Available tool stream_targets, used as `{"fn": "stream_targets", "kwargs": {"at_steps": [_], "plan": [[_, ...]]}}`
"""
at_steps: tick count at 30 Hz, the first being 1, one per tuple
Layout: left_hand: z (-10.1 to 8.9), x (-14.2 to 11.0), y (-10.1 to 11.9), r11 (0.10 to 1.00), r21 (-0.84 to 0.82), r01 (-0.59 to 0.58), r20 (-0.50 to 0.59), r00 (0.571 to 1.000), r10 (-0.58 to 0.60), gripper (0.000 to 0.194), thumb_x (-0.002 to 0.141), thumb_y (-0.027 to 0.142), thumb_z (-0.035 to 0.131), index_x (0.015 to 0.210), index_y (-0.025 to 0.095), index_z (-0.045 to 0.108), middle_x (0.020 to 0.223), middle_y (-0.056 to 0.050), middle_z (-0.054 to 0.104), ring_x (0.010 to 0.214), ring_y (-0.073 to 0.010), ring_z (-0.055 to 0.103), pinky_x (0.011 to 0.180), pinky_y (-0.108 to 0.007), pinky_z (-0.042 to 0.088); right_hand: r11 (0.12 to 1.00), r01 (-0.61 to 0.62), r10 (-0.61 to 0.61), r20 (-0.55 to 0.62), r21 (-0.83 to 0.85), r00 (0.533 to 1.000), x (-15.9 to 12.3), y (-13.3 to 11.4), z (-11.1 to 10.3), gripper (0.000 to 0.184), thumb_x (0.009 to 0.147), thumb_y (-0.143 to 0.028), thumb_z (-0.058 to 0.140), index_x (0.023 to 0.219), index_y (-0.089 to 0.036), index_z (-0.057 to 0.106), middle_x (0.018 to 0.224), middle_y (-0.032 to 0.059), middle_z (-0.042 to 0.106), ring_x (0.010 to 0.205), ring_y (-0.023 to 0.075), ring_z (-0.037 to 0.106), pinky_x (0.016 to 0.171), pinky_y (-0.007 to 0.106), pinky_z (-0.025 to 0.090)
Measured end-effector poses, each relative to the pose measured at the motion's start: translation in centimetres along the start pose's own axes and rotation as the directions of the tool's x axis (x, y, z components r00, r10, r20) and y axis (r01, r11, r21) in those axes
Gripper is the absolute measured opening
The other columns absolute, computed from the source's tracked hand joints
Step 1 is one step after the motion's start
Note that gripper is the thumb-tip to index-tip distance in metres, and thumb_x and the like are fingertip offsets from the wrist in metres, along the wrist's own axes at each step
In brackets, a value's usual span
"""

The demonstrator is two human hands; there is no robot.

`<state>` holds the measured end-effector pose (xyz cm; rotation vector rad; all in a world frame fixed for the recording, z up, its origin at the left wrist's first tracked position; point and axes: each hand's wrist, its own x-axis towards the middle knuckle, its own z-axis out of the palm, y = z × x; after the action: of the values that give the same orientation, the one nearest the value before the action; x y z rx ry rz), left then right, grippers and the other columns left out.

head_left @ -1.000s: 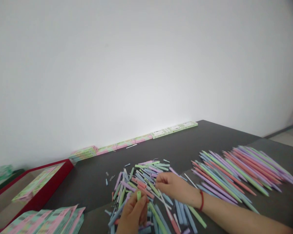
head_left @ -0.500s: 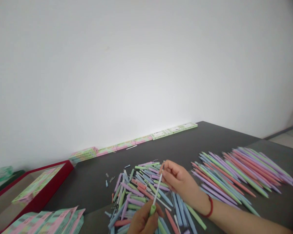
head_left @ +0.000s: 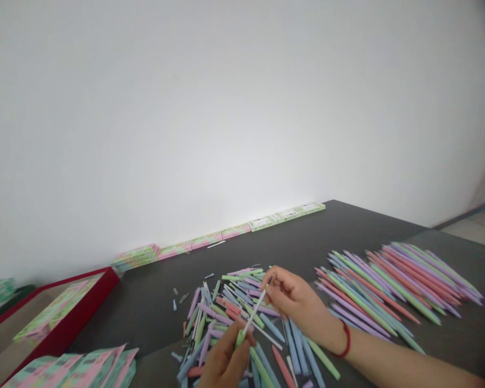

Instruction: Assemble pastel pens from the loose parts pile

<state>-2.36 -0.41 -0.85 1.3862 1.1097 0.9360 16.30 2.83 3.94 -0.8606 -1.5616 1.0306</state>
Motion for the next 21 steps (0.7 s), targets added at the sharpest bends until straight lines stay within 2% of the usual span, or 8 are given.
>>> {"fn": "stream_targets", "kwargs": {"at_steps": [2, 4, 8, 11, 14, 19, 21], "plan": [[-0.5, 0.4, -0.2, 0.999, -0.049, -0.016, -0.03, 0.999, 0.014, 0.041, 0.079, 0.06, 0.048, 0.073, 0.02, 0.055, 0.043, 0.011, 0.028, 0.04, -0.0079, 0.018, 0.039, -0.021, 0.015, 0.999, 0.02, -0.022, -0.059, -0.043, 0.998, 0.5, 0.2, -0.7, 0.016, 0.089, -0.03, 0.045, 0.078, -0.019, 0.047, 0.057, -0.0077, 0.041, 0.047, 0.0078, 0.033, 0.046, 0.02, 0.028], [-0.9, 0.8, -0.5, 0.994, -0.107, -0.015, -0.059, 0.998, 0.009, 0.045, 0.08, 0.062, 0.044, 0.068, 0.02, 0.054, 0.042, 0.011, 0.027, 0.039, -0.0074, 0.016, 0.038, -0.02, 0.017, 0.98, 0.024, -0.041, -0.086, -0.197, 0.995, 0.9, 1.0, -1.2, 0.014, 0.088, -0.024, 0.044, 0.074, -0.019, 0.046, 0.057, -0.0076, 0.039, 0.05, 0.0085, 0.035, 0.049, 0.021, 0.029], [-1.4, 1.4, -1.3, 0.985, -0.172, -0.03, -0.11, 0.994, 0.011, 0.046, 0.081, 0.062, 0.043, 0.061, 0.021, 0.05, 0.04, 0.011, 0.028, 0.037, -0.0076, 0.019, 0.037, -0.019, 0.023, 0.812, -0.024, 0.069, 0.055, -0.584, 0.996, 0.8, 3.6, -0.9, 0.013, 0.078, -0.015, 0.049, 0.066, -0.018, 0.047, 0.057, -0.0063, 0.043, 0.053, 0.0089, 0.039, 0.051, 0.021, 0.027], [-1.4, 1.4, -1.6, 0.985, -0.165, -0.041, -0.124, 0.992, 0.021, 0.047, 0.078, 0.062, 0.046, 0.055, 0.021, 0.046, 0.04, 0.009, 0.033, 0.037, -0.0077, 0.025, 0.039, -0.02, 0.028, 0.759, -0.034, 0.127, 0.097, -0.65, 0.987, 0.1, 4.9, 0.0, 0.009, 0.075, -0.016, 0.052, 0.067, -0.018, 0.052, 0.058, -0.0047, 0.05, 0.054, 0.0093, 0.042, 0.051, 0.021, 0.026], [-1.3, 1.3, -1.5, 0.986, -0.164, 0.006, -0.128, 0.991, -0.027, 0.048, 0.074, 0.063, 0.054, 0.054, 0.019, 0.046, 0.041, 0.009, 0.033, 0.038, -0.0069, 0.028, 0.041, -0.019, 0.028, 0.704, -0.003, 0.153, 0.147, -0.71, 0.977, -0.4, 5.3, 0.9, 0.007, 0.077, -0.018, 0.052, 0.074, -0.017, 0.058, 0.065, -0.0014, 0.06, 0.058, 0.0105, 0.049, 0.052, 0.021, 0.029], [-1.1, 1.2, -1.3, 0.98, -0.194, 0.046, -0.16, 0.984, -0.078, 0.049, 0.068, 0.065, 0.059, 0.056, 0.019, 0.047, 0.044, 0.01, 0.032, 0.039, -0.006, 0.028, 0.042, -0.019, 0.029, 0.441, 0.041, 0.286, 0.184, -0.897, 0.94, -0.6, 4.8, 2.5, 0.014, 0.077, -0.019, 0.053, 0.085, -0.016, 0.064, 0.079, 0.0074, 0.07, 0.072, 0.02, 0.064, 0.059, 0.025, 0.039], [-1.0, 1.3, -1.3, 0.979, -0.2, 0.047, -0.166, 0.983, -0.081, 0.049, 0.068, 0.065, 0.06, 0.056, 0.019, 0.046, 0.044, 0.01, 0.031, 0.039, -0.0058, 0.027, 0.042, -0.019, 0.028, 0.39, 0.039, 0.319, 0.175, -0.92, 0.931, -0.5, 4.6, 3.5, 0.016, 0.077, -0.015, 0.054, 0.087, -0.013, 0.065, 0.083, 0.0125, 0.07, 0.076, 0.0242, 0.066, 0.061, 0.028, 0.042]]}}
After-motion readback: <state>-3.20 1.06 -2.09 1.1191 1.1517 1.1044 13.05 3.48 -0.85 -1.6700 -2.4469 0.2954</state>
